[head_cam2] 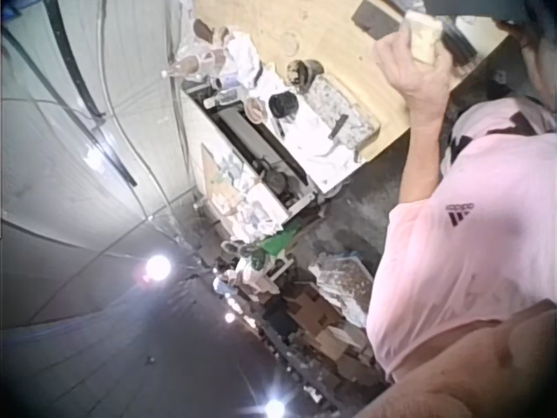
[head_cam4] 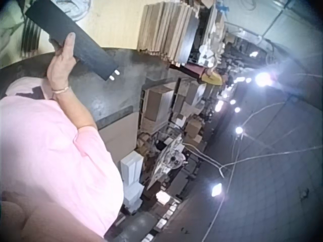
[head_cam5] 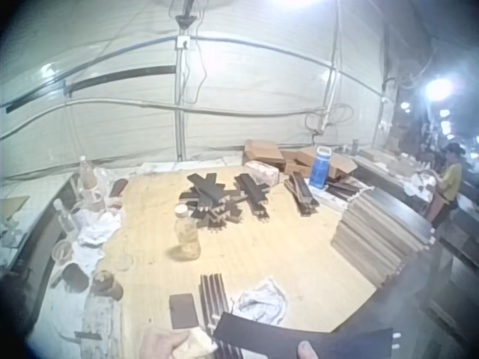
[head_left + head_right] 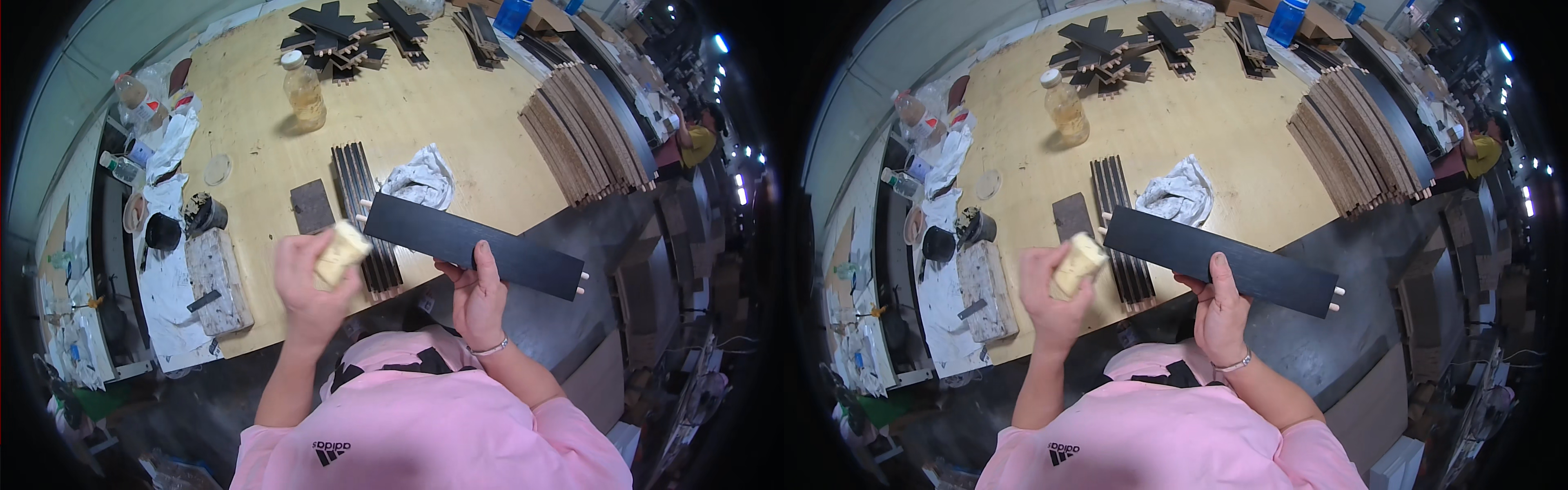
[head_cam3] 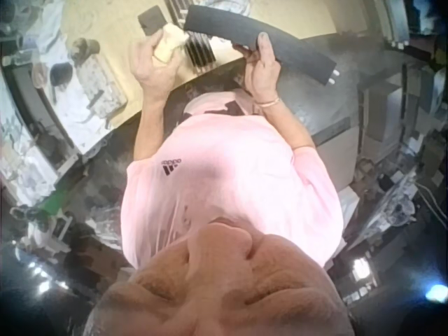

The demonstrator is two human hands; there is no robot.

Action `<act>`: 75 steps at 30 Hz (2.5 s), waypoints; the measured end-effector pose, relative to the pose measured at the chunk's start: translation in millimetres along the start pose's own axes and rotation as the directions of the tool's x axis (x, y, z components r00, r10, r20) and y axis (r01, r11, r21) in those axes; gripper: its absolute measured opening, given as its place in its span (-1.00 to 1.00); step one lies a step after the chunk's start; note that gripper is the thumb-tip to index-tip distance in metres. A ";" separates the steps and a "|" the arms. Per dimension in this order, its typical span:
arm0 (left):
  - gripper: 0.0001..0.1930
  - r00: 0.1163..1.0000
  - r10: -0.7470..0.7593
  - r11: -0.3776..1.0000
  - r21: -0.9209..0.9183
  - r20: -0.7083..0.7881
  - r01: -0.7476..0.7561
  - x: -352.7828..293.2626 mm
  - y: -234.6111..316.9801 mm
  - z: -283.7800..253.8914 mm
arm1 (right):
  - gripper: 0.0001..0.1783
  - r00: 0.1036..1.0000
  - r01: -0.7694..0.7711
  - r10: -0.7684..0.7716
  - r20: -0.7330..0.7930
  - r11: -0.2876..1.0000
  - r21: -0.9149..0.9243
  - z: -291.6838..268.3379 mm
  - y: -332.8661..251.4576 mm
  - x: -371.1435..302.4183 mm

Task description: The person wipes a dark wooden board using a cloth and a sponge, applies a liquid from a bottle to the cloth, and then applies a black substance to the edge of the board with a small tool.

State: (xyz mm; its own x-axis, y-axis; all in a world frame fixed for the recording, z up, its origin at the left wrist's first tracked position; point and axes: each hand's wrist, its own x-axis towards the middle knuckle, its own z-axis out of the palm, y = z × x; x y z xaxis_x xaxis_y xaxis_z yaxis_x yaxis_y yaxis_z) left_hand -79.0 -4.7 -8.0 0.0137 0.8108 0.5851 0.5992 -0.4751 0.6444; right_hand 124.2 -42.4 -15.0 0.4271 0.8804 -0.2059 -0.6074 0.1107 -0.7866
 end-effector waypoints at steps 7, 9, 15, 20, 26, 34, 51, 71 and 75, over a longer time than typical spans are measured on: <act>-0.55 0.996 -0.061 0.992 0.109 -0.065 0.068 2.2 -19.2 -2.7 | -0.69 0.999 -0.027 0.028 0.031 0.999 -0.030 -7.1 -3.3 -0.8; -0.56 0.996 -0.066 0.994 0.078 -0.058 0.071 0.5 -5.5 -2.4 | -0.73 1.000 -0.025 0.025 0.010 1.000 0.005 -5.3 -2.7 -1.4; -0.50 0.996 -0.033 0.990 0.132 -0.087 0.045 0.4 -20.2 -0.7 | -0.71 0.998 -0.053 0.052 0.028 0.999 0.006 -7.7 -6.6 -1.3; -0.52 0.998 0.063 0.998 -0.014 -0.015 -0.064 -0.9 15.9 -3.3 | -0.66 0.999 -0.047 0.047 0.011 0.999 -0.026 -8.2 -3.0 1.1; -0.53 1.000 0.024 0.986 0.164 -0.007 -0.022 -5.6 -8.7 -1.0 | -0.76 0.998 -0.069 0.069 0.005 0.996 0.059 -9.8 -8.3 5.0; -0.56 0.983 -0.182 0.982 -0.049 0.003 0.182 -6.6 -14.2 -11.5 | -0.65 0.995 -0.035 0.048 0.083 0.988 -0.152 -27.2 -35.6 51.9; -0.51 0.917 0.224 0.908 -0.412 0.330 -0.073 15.5 43.6 47.1 | -0.73 0.901 -0.265 0.302 0.312 0.952 -0.154 -20.8 -34.3 87.3; -0.52 0.833 0.153 0.921 -0.382 0.532 0.075 -19.6 22.4 -0.8 | -0.76 0.950 -0.157 0.198 0.242 0.971 -0.178 -24.5 -48.7 103.5; -0.49 0.920 0.064 0.927 -0.365 0.388 0.089 -6.7 21.5 2.8 | -0.71 0.925 -0.163 0.224 0.308 0.963 -0.213 -18.7 -48.5 91.7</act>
State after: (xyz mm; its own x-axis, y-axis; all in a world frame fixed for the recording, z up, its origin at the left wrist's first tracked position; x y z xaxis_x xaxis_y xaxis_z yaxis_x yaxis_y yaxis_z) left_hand -63.9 -19.4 0.6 0.3613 0.8476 0.3886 0.2642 -0.4928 0.8291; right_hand 205.3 24.3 -6.6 0.0526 0.9809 -0.1874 -0.5120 -0.1346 -0.8483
